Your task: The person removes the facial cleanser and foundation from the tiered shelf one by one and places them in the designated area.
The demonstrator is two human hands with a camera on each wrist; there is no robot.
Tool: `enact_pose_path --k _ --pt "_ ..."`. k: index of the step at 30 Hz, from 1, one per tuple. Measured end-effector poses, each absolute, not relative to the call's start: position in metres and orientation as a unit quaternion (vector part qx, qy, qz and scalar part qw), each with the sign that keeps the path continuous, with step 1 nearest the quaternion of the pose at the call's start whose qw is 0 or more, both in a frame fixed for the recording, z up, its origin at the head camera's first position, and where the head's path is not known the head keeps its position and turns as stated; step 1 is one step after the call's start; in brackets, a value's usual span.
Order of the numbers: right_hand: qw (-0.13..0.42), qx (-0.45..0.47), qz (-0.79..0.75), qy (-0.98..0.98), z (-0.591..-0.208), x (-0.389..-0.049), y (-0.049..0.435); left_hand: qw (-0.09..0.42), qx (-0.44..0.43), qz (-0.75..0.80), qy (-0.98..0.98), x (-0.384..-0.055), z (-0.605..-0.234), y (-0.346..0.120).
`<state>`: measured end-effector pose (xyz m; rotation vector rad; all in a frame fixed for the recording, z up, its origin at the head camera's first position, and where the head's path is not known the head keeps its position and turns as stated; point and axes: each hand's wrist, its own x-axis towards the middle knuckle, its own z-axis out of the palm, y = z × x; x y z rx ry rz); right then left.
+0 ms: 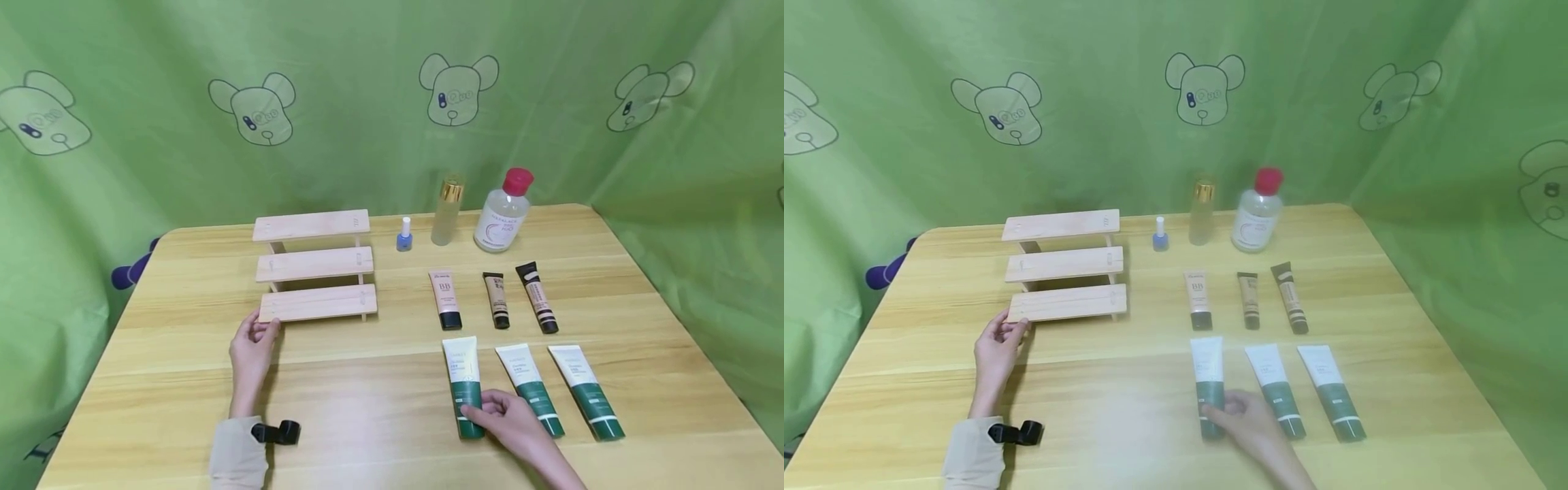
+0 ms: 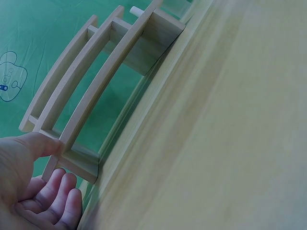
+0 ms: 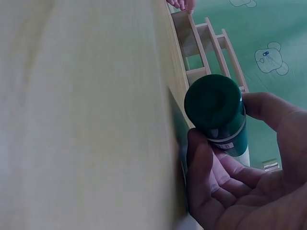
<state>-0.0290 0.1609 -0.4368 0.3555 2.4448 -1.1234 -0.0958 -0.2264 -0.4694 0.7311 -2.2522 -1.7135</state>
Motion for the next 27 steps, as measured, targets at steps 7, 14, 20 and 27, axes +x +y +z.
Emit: enact_pose_path --k 7,14,20,27 --pt "0.204 0.134 -0.424 0.872 -0.4368 -0.0209 0.1604 0.108 0.248 -0.582 -0.767 -0.0955 -0.4693 -0.2267" --pt "0.211 0.146 -0.4 0.88 -0.434 -0.0205 0.1599 0.11 0.248 -0.579 -0.769 -0.0962 -0.4675 -0.2267" --pt "0.215 0.136 -0.377 0.89 -0.4336 -0.0212 0.1607 0.114 0.247 -0.579 -0.768 -0.0967 -0.4659 -0.2263" --pt "0.21 0.136 -0.384 0.889 -0.4337 -0.019 0.1595 0.119 0.247 -0.578 -0.769 -0.0957 -0.4654 -0.225"
